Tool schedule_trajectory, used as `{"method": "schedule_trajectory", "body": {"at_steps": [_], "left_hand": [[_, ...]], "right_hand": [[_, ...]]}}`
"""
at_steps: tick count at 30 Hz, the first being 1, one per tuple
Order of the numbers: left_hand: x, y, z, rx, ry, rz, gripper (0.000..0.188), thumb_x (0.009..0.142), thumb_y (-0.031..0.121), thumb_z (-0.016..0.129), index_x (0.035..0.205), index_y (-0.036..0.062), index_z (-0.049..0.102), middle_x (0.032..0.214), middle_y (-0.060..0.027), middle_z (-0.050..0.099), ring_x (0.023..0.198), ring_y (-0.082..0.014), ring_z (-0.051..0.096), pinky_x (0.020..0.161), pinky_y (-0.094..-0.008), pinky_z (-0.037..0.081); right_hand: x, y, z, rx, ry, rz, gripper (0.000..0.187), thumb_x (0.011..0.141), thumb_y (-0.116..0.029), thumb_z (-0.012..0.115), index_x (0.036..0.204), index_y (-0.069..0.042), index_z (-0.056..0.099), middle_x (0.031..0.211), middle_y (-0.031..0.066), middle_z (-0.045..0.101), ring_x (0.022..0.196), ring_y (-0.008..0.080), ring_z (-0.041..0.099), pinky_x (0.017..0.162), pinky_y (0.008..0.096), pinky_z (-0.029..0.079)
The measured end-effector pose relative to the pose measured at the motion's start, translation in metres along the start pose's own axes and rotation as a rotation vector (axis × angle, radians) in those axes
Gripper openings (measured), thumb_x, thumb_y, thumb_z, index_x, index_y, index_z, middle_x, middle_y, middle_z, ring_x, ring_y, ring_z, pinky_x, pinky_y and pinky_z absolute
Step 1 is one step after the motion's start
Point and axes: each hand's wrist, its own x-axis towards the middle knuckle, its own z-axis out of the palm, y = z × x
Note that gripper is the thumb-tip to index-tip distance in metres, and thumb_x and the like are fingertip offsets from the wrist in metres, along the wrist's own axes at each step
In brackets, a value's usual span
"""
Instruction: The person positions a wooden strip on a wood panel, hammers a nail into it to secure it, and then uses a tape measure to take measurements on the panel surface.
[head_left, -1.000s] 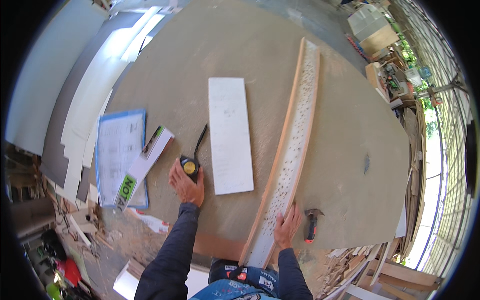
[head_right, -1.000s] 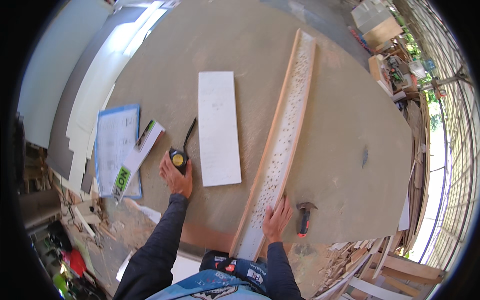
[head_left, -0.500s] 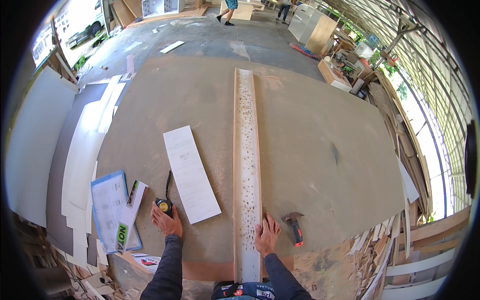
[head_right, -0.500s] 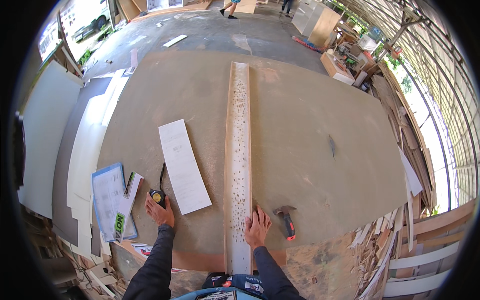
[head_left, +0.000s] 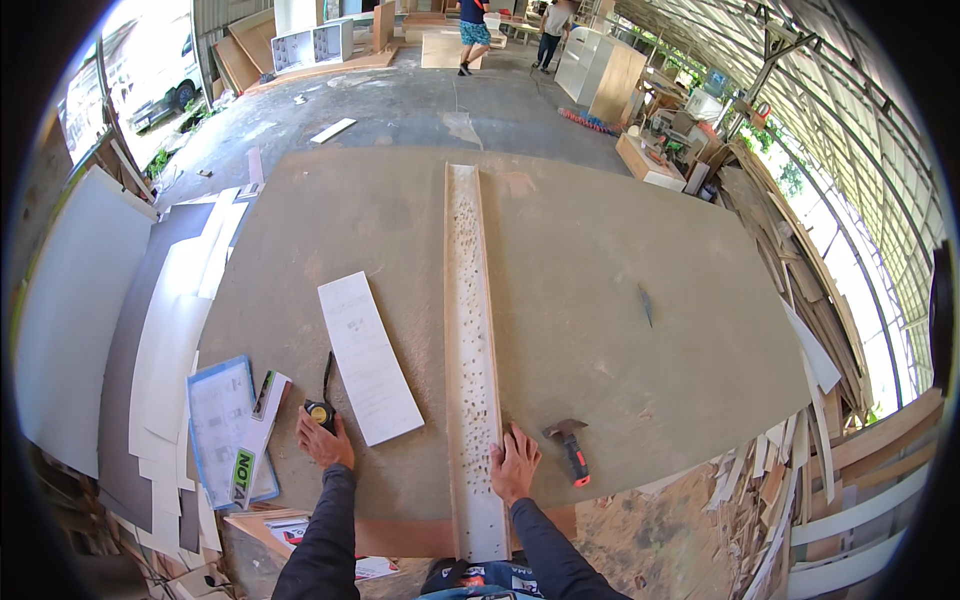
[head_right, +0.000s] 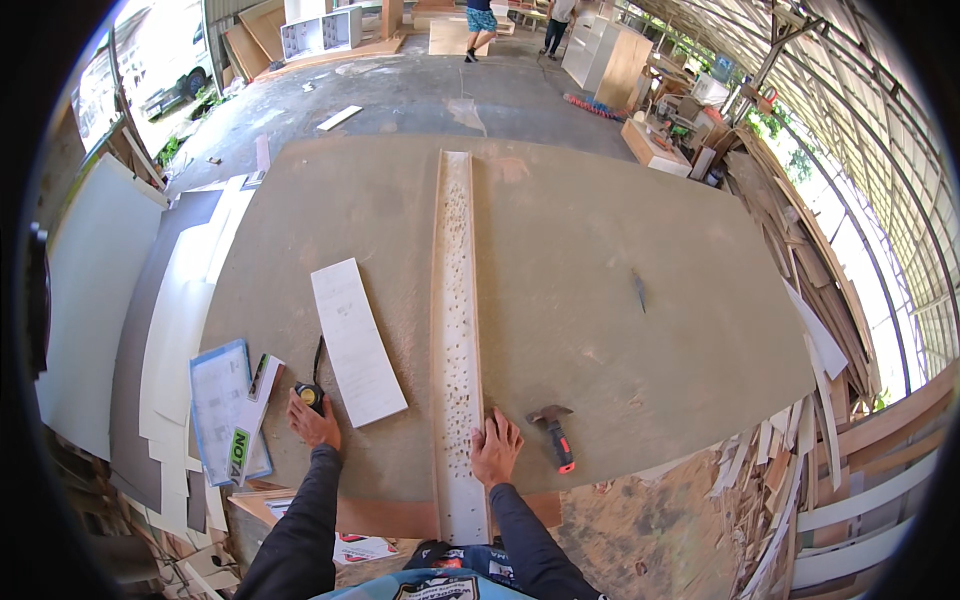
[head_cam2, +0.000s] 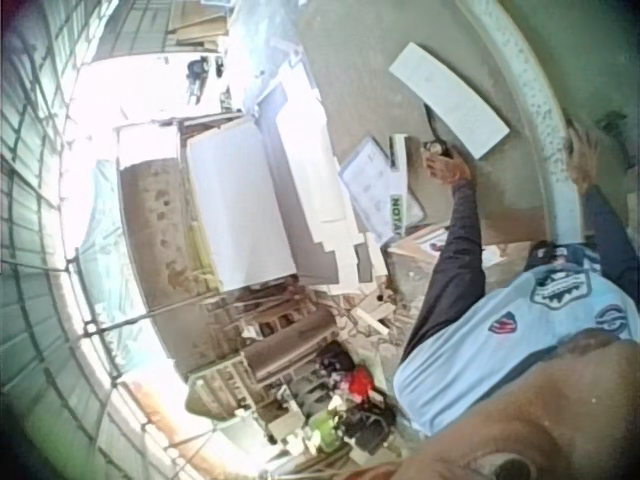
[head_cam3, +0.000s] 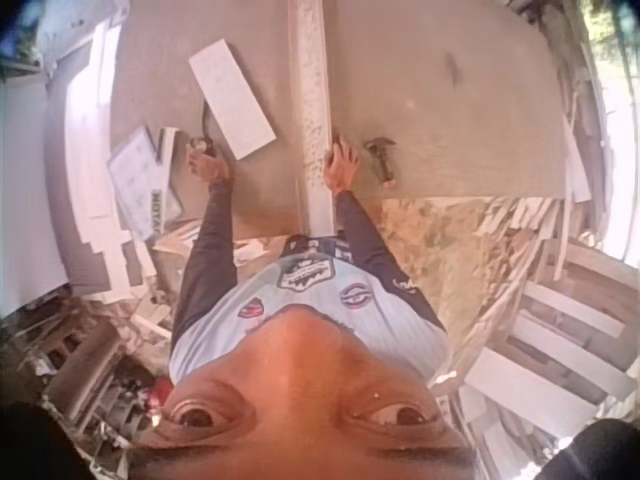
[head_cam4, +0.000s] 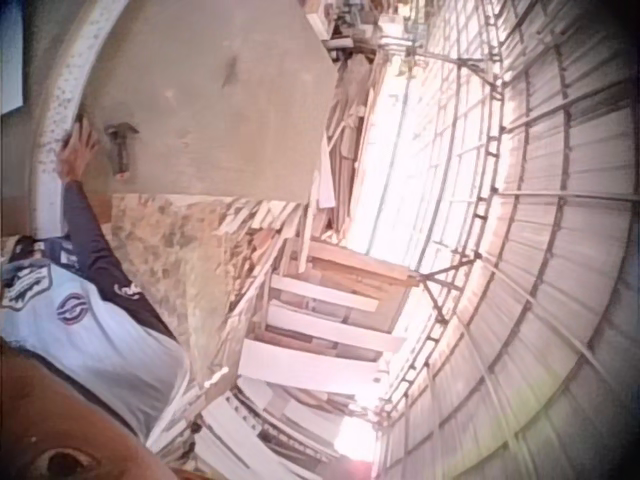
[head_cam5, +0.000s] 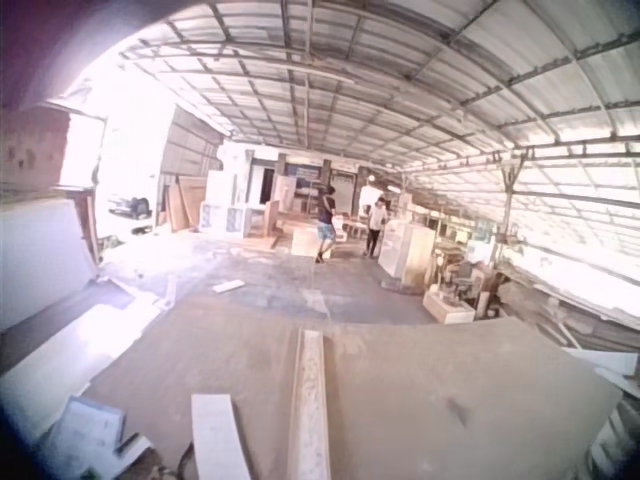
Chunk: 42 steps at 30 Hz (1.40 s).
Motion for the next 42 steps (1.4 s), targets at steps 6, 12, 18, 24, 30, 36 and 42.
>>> {"method": "schedule_trajectory", "body": {"at_steps": [6, 12, 18, 24, 30, 36, 42], "left_hand": [[-0.001, 0.005, -0.006, -0.022, -0.024, -0.009, 0.084, 0.091, 0.037, 0.073, 0.155, 0.0014, 0.032, 0.147, -0.0189, 0.047, 0.138, -0.0358, 0.040, 0.113, -0.0499, 0.030], [0.002, 0.005, -0.009, -0.036, -0.032, -0.004, 0.085, 0.089, 0.037, 0.074, 0.154, 0.0006, 0.032, 0.146, -0.0186, 0.047, 0.139, -0.0353, 0.040, 0.113, -0.0495, 0.030], [0.003, 0.005, -0.014, -0.092, -0.028, -0.014, 0.084, 0.088, 0.036, 0.074, 0.153, 0.0010, 0.034, 0.146, -0.0184, 0.048, 0.139, -0.0353, 0.040, 0.114, -0.0496, 0.029], [0.003, 0.005, -0.017, -0.120, -0.036, -0.027, 0.083, 0.087, 0.035, 0.076, 0.151, 0.0011, 0.035, 0.145, -0.0189, 0.049, 0.138, -0.0362, 0.040, 0.114, -0.0505, 0.029], [0.002, -0.001, -0.009, -0.208, 0.040, -0.015, 0.081, 0.085, 0.031, 0.078, 0.149, 0.0001, 0.039, 0.141, -0.0208, 0.051, 0.135, -0.0379, 0.043, 0.113, -0.0510, 0.031], [0.001, -0.007, 0.001, -0.301, 0.111, 0.007, 0.079, 0.085, 0.030, 0.078, 0.147, -0.0009, 0.042, 0.138, -0.0217, 0.053, 0.133, -0.0405, 0.045, 0.112, -0.0511, 0.033], [0.013, -0.043, 0.016, -0.544, 0.190, 0.031, 0.078, 0.086, 0.036, 0.079, 0.144, -0.0050, 0.047, 0.137, -0.0244, 0.055, 0.130, -0.0408, 0.050, 0.112, -0.0492, 0.035]], "right_hand": [[-0.001, 0.002, -0.003, 0.007, 0.009, -0.007, 0.034, 0.097, -0.031, 0.062, 0.118, -0.005, 0.064, 0.149, 0.0095, 0.050, 0.129, 0.0377, 0.044, 0.107, 0.0541, 0.033], [-0.001, 0.005, -0.001, 0.023, 0.002, -0.003, 0.036, 0.096, -0.031, 0.062, 0.120, -0.004, 0.063, 0.148, 0.0103, 0.050, 0.130, 0.0379, 0.043, 0.108, 0.0542, 0.032], [-0.002, 0.004, 0.000, -0.013, -0.014, -0.010, 0.037, 0.095, -0.030, 0.063, 0.120, -0.003, 0.063, 0.148, 0.0110, 0.051, 0.130, 0.0391, 0.043, 0.110, 0.0547, 0.031], [-0.003, 0.003, -0.001, 0.020, -0.008, 0.001, 0.037, 0.094, -0.030, 0.064, 0.121, -0.004, 0.063, 0.147, 0.0112, 0.051, 0.131, 0.0391, 0.043, 0.110, 0.0546, 0.031], [0.000, 0.004, -0.009, -0.001, -0.095, -0.012, 0.037, 0.094, -0.029, 0.062, 0.122, -0.004, 0.064, 0.147, 0.0101, 0.052, 0.131, 0.0374, 0.044, 0.109, 0.0534, 0.033], [-0.011, 0.040, -0.039, 0.076, -0.074, -0.032, 0.039, 0.092, -0.028, 0.064, 0.123, -0.005, 0.064, 0.141, 0.0114, 0.054, 0.130, 0.0363, 0.046, 0.108, 0.0521, 0.035], [-0.027, 0.076, -0.095, -0.248, 0.225, 0.080, 0.042, 0.088, -0.027, 0.069, 0.124, -0.006, 0.062, 0.131, 0.0135, 0.057, 0.123, 0.0359, 0.050, 0.105, 0.0537, 0.037]]}}
